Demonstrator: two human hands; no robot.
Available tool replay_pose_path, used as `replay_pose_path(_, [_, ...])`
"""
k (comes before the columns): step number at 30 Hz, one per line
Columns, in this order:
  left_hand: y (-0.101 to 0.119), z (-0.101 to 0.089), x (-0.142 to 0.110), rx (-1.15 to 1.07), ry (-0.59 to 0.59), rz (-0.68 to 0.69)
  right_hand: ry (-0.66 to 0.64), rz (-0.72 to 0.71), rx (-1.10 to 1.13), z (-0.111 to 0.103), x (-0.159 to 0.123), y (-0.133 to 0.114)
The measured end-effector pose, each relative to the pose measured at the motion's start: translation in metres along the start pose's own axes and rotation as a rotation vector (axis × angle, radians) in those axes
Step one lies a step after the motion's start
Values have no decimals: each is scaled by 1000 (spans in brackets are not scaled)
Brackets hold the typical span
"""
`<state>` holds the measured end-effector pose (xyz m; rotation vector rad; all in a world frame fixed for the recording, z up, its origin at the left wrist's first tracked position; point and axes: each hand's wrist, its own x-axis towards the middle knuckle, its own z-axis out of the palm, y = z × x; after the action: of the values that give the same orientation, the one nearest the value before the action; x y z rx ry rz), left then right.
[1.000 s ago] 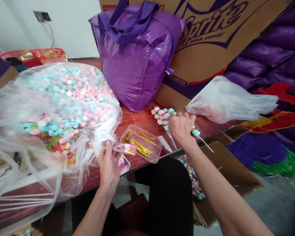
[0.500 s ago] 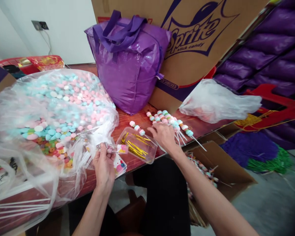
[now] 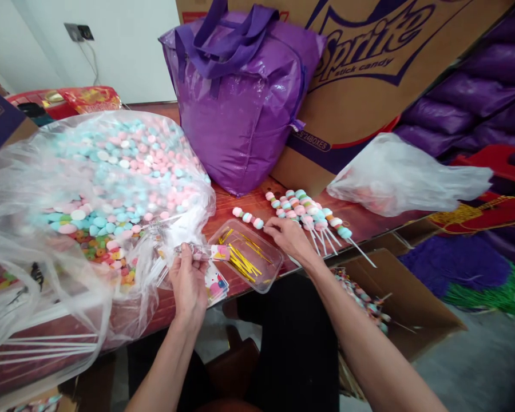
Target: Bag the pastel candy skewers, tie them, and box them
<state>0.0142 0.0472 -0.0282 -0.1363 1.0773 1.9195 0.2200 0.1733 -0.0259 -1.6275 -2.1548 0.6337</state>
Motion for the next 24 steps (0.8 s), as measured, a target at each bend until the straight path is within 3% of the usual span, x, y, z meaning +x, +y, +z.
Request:
replay_pose_path(5, [1,3,0,-17,9,25,222,25,210,-13,-41,-9])
replay_pose_path(8, [1,4,1,-19,11,29,257,-53,399,-18,-82,-22])
replay_pose_path(12, [-2,5,0,-11,3,26,295,-126,425,-11,-124,-30])
replay_pose_path(16, [-5,5,-3,32,-32,57,329,-272,290,-7,-138,-26])
replay_pose_path(21, [-5,2,-5,160,-84,286,401,-484,50,-16,-140,-28])
replay_pose_path(24, [-4,-2,-2,227,-103,374,417,-486,80,-14,-142,-32])
